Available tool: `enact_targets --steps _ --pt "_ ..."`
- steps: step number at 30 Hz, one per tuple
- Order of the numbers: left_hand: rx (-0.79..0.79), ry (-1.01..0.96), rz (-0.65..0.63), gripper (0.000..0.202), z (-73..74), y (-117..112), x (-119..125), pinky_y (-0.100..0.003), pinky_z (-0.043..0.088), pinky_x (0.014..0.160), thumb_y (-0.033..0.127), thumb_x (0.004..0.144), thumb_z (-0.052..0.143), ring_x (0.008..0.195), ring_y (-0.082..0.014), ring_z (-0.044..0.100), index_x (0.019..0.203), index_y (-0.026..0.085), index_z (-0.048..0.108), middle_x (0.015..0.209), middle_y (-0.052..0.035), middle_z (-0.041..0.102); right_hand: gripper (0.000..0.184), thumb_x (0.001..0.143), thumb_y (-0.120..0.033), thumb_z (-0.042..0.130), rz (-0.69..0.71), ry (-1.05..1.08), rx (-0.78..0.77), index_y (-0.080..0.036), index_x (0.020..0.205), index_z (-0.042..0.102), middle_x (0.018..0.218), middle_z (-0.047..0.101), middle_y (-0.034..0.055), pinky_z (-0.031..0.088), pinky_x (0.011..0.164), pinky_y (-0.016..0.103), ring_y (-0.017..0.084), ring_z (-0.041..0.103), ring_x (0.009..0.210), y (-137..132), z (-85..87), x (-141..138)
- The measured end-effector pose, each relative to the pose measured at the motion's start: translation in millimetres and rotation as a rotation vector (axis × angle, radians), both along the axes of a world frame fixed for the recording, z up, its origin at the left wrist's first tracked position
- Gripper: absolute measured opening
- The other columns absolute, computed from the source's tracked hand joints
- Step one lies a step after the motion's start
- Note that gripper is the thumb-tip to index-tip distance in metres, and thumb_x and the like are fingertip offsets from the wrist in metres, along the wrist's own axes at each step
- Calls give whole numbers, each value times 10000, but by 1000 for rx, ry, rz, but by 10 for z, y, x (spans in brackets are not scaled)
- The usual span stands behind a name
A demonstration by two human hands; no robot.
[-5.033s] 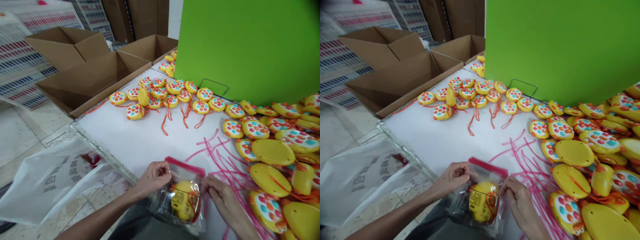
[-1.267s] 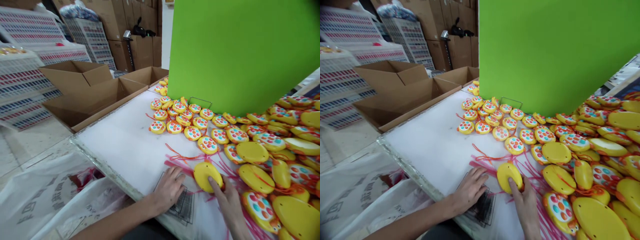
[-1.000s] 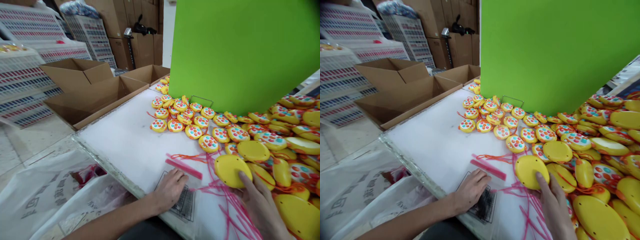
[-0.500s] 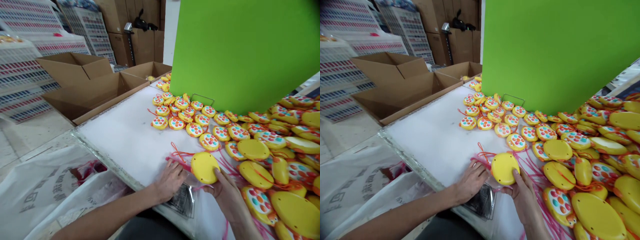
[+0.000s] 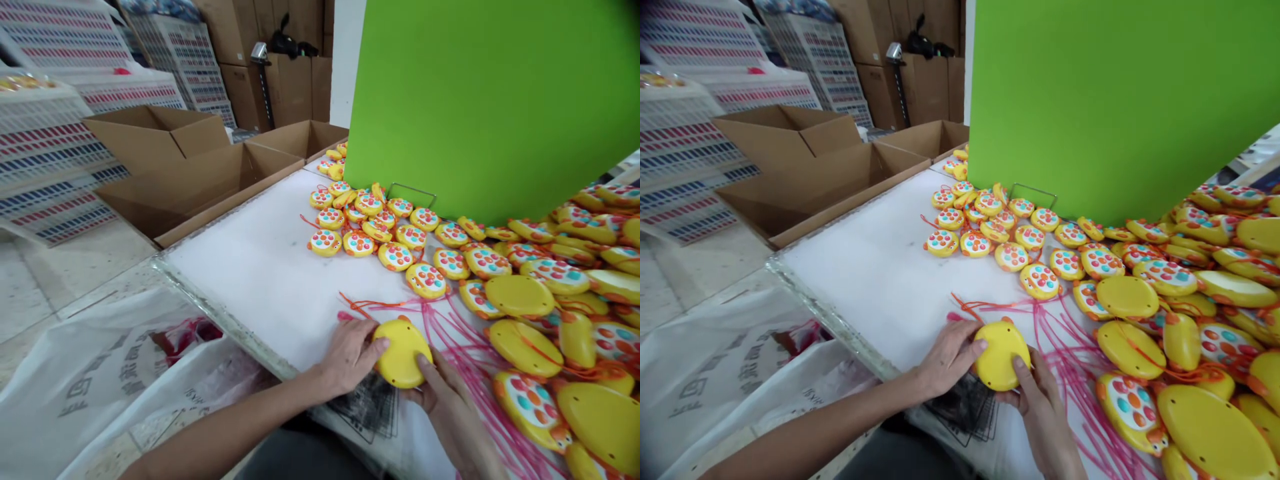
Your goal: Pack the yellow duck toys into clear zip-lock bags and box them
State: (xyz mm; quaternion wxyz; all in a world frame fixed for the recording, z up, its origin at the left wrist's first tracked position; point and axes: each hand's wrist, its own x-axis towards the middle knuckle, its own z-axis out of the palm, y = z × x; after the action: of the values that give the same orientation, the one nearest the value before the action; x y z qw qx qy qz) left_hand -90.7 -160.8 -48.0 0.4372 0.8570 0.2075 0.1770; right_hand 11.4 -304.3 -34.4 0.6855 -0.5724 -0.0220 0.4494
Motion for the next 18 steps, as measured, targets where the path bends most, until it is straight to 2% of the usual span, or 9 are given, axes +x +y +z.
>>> enact_targets --steps 2,4,6,8,10,12,15,16,18 --pt "-65 10 14 425 21 11 48 -291 442 677 425 931 297 698 -175 560 798 145 588 739 -47 617 351 727 -348 705 -17 -17 13 -251 1040 581 978 632 -4 543 575 252 168 605 840 22 -45 -56" --pt "-143 -13 66 482 49 30 65 -273 434 622 392 948 225 638 -159 539 713 145 565 670 -39 590 317 734 -359 692 -45 -3 42 -253 1014 587 983 622 -6 542 566 249 165 603 825 51 -76 -94" --pt "-186 -62 99 437 96 46 57 -284 451 695 381 942 259 733 -169 566 794 138 591 769 -55 624 301 742 -363 681 -76 25 82 -239 998 583 962 619 1 538 534 249 161 603 781 90 -87 -119" --pt "-216 -77 72 304 158 50 47 -316 448 817 377 889 426 899 -195 574 1006 148 589 976 -74 635 292 764 -357 658 -100 29 127 -224 1009 569 946 613 7 533 527 243 155 599 771 132 -78 -144" --pt "-326 -70 18 408 217 48 51 -346 451 865 345 799 577 986 -222 567 1162 167 521 1110 -85 603 288 800 -360 615 -94 -17 157 -224 1045 550 954 607 10 531 548 241 151 596 788 155 -52 -173" --pt "-518 -61 -29 467 256 51 75 -358 486 832 333 766 614 971 -239 586 1183 157 503 1106 -96 608 302 828 -366 571 -61 -145 154 -233 1096 534 1011 605 23 533 597 254 161 601 845 123 -10 -193" --pt "-748 -91 7 435 269 87 137 -335 523 790 343 784 609 968 -244 599 1158 136 523 1086 -93 621 351 831 -363 556 -63 -427 66 -248 1160 519 1126 600 50 527 671 283 191 605 933 -140 83 -166" --pt "-794 -107 42 422 267 104 163 -313 531 778 338 777 628 964 -236 602 1135 134 537 1077 -84 626 334 831 -366 553 -101 -510 -2 -242 1141 540 1097 621 52 524 668 286 194 616 905 -308 122 -137" --pt "-880 -126 105 386 271 132 219 -290 544 763 317 758 664 943 -216 612 1082 134 563 1050 -62 642 229 834 -380 540 -260 -626 -184 -214 968 622 886 672 32 508 619 269 169 626 749 -776 200 -53"
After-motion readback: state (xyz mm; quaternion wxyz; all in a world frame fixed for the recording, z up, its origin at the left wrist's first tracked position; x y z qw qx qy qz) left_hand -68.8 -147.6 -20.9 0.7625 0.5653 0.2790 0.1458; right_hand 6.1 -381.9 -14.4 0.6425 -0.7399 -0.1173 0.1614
